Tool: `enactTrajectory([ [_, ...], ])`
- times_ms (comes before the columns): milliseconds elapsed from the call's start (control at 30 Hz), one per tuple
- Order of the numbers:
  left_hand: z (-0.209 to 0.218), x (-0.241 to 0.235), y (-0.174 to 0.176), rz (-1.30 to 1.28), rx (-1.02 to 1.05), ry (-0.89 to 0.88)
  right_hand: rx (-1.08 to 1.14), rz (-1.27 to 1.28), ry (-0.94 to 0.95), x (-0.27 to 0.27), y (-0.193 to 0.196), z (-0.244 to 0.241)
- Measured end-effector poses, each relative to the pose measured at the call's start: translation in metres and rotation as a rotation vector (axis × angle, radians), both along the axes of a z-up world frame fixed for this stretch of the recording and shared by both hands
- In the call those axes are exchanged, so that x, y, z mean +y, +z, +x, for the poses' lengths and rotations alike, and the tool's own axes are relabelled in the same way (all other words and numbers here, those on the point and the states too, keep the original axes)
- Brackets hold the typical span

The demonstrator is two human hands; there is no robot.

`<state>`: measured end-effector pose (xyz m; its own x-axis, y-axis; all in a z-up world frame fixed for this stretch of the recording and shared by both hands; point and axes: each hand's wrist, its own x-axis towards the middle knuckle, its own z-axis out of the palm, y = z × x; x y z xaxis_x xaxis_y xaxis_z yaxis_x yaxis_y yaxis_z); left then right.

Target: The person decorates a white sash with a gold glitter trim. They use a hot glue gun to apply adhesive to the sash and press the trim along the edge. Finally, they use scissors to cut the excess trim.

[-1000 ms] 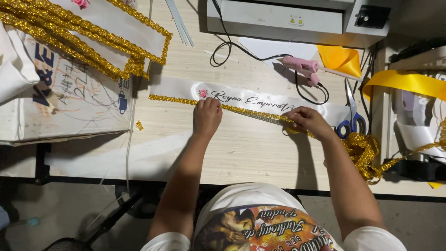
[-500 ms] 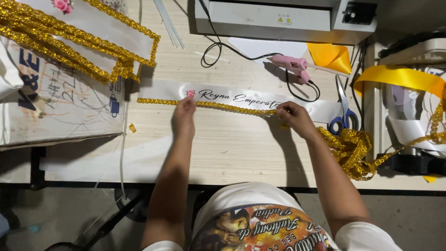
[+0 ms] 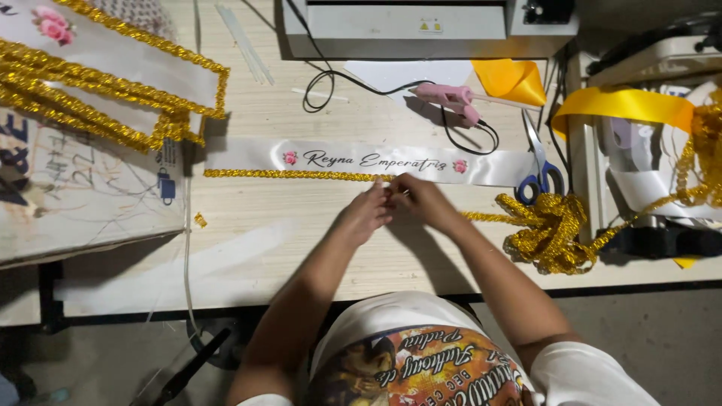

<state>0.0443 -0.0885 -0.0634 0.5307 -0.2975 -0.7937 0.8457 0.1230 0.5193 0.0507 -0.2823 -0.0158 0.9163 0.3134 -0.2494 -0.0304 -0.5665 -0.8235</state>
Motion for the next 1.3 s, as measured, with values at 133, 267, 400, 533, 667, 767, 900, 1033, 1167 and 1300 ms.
enactTrajectory([
  [133,0.013,-0.016,0.011,-0.287,0.051,0.321,0.019,-0.005,0.038,0.001,0.012,-0.015],
  [267,0.023,0.016,0.006,-0.33,0.268,0.734,0.195,-0.103,-0.057,-0.046,0.002,-0.02],
  [400,0.024,0.072,-0.054,-0.374,0.12,0.831,0.369,-0.179,-0.107,-0.134,0.017,-0.035],
  [533,0.022,0.119,-0.022,-0.153,0.079,0.777,0.387,-0.138,-0.195,-0.223,0.024,-0.059],
  [667,0.015,0.142,-0.023,-0.181,-0.023,0.705,0.554,-0.1,-0.253,-0.248,0.033,-0.074],
  [767,0.012,0.128,-0.03,0.085,-0.219,0.382,0.329,-0.394,0.021,-0.191,0.047,-0.066],
  [900,-0.018,0.097,0.034,1.163,-1.175,-0.274,0.317,-0.426,0.07,-0.106,0.07,-0.066],
  [1033,-0.041,0.033,0.102,0.711,-1.241,-0.466,0.136,-0.254,0.211,-0.066,0.068,-0.068],
  [1167,-0.043,-0.02,0.128,0.524,-1.704,-0.576,-0.041,-0.082,0.27,-0.053,0.074,-0.07],
  [1300,-0.037,-0.018,0.102,0.323,-1.314,-0.735,0.067,-0.134,0.161,-0.082,0.086,-0.067],
])
